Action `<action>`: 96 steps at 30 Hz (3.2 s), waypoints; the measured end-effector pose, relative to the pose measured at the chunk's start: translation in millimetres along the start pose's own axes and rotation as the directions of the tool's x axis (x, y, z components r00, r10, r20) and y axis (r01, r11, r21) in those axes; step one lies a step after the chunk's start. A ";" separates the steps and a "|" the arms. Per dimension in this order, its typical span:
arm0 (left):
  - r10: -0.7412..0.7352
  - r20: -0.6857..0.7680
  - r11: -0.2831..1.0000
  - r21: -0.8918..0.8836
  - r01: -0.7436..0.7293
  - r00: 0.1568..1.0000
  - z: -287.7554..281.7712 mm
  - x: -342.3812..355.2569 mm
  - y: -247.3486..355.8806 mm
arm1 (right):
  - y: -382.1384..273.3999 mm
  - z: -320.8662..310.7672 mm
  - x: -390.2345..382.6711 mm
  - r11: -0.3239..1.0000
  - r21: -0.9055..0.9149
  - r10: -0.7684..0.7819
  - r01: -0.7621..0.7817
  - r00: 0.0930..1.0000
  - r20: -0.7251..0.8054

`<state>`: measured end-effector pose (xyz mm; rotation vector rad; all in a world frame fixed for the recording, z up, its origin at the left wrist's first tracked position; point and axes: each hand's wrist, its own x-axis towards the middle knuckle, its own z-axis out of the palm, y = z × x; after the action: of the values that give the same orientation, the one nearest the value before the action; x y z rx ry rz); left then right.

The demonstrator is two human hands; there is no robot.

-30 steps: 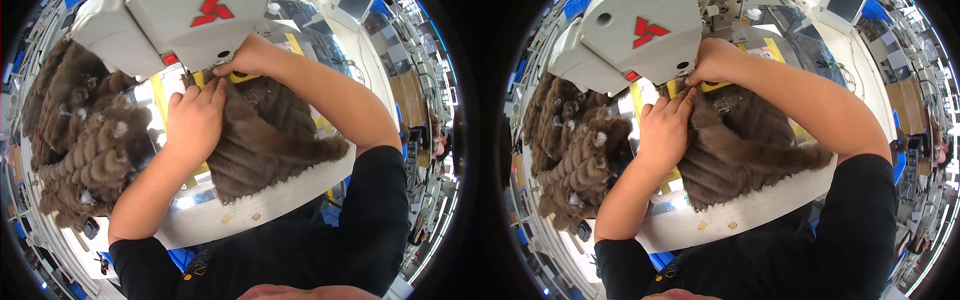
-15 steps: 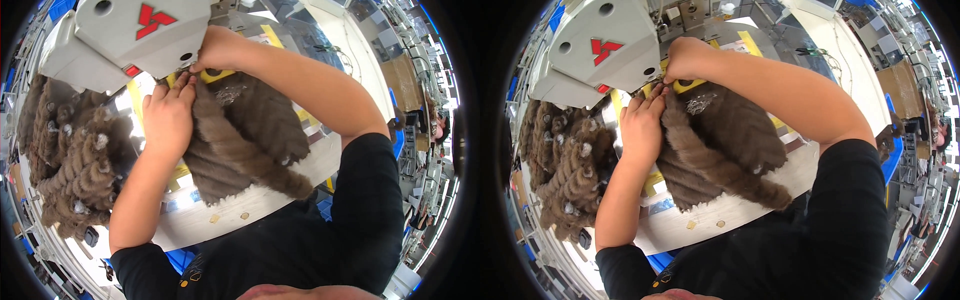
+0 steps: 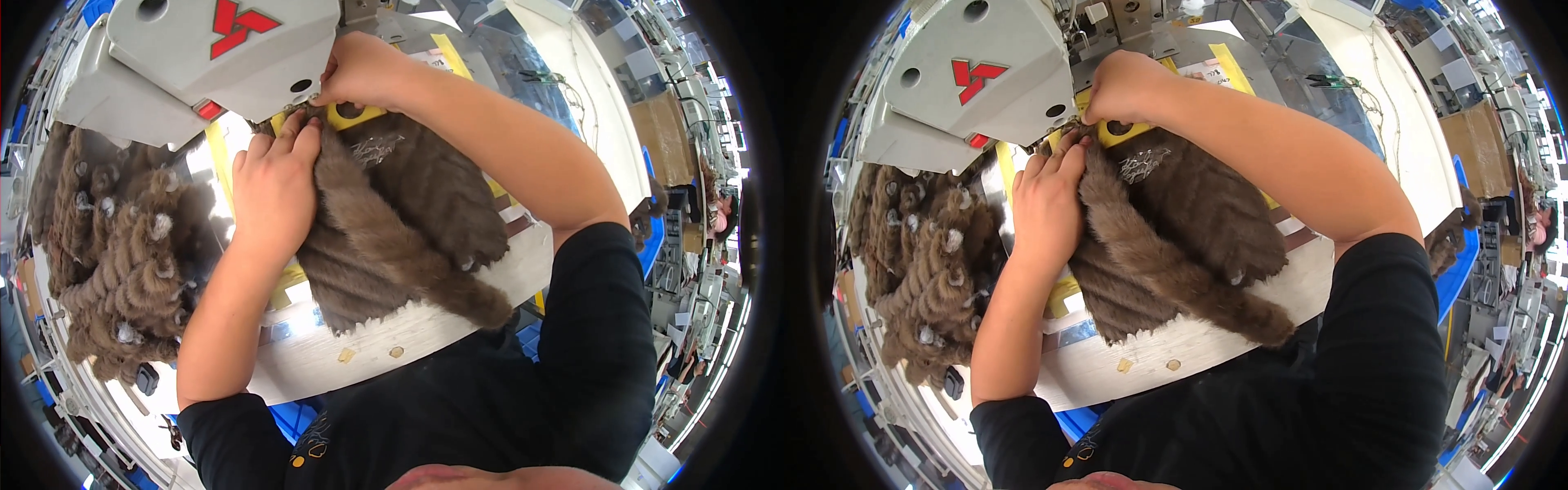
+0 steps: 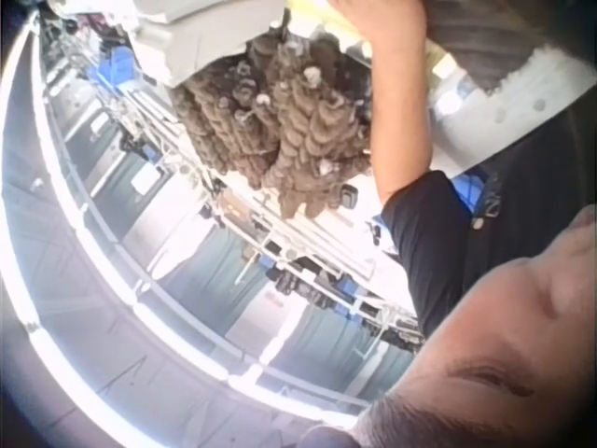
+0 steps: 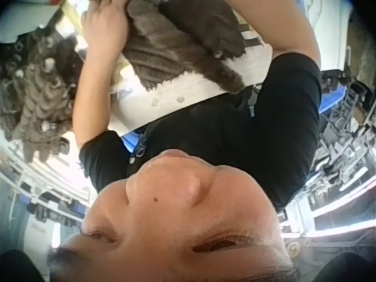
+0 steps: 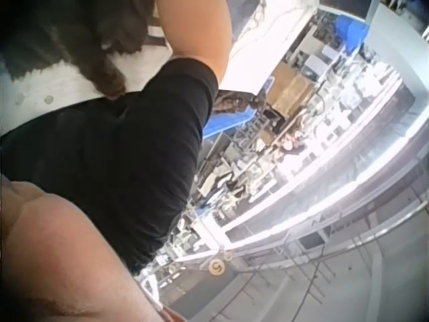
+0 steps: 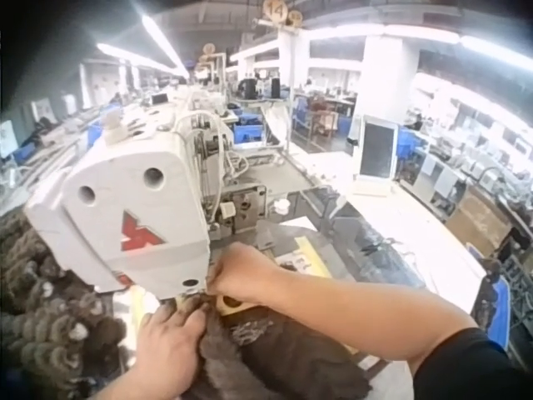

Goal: Sewing and assembling faux fur pieces using an industrial sewing machine in a factory setting.

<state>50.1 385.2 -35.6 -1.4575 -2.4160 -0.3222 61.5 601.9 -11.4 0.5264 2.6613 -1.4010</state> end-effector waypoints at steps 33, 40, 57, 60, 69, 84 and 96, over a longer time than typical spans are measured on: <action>0.006 0.025 1.000 -0.006 -0.006 1.000 1.5 -3.4 0.4 | -17.0 -10.7 -8.8 0.934 -0.308 -0.189 0.180 0.982 0.002; 0.011 0.079 1.000 0.017 -0.012 0.997 0.3 1.7 5.0 | -7.0 -6.1 -0.9 0.929 -0.353 -0.151 0.114 0.985 -0.079; -0.030 0.021 0.996 -0.084 0.031 0.999 -1.4 -2.7 4.7 | 25.2 7.9 -61.8 0.596 -0.509 -0.665 0.621 0.737 0.119; -0.044 0.029 0.995 -0.085 0.046 0.999 -3.5 -2.9 3.6 | 11.9 6.8 -67.4 0.606 -0.550 -0.593 0.575 0.787 0.169; -0.028 0.051 0.989 -0.147 0.035 0.998 -3.8 -1.7 0.3 | 10.5 12.8 -64.7 0.559 -0.600 -0.656 0.573 0.748 0.103; -0.008 0.091 0.997 -0.074 0.015 0.996 -12.9 -4.2 -5.3 | 3.8 13.8 -67.3 0.588 -0.591 -0.630 0.552 0.771 0.093; 0.007 0.007 0.997 -0.071 -0.006 1.000 -5.9 -1.8 -8.5 | 3.6 13.8 -68.4 0.584 -0.606 -0.622 0.540 0.777 0.093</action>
<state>44.2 377.8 -31.0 -1.4983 -2.4286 -0.4054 125.6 574.8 -6.1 -0.3951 3.3131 -0.4538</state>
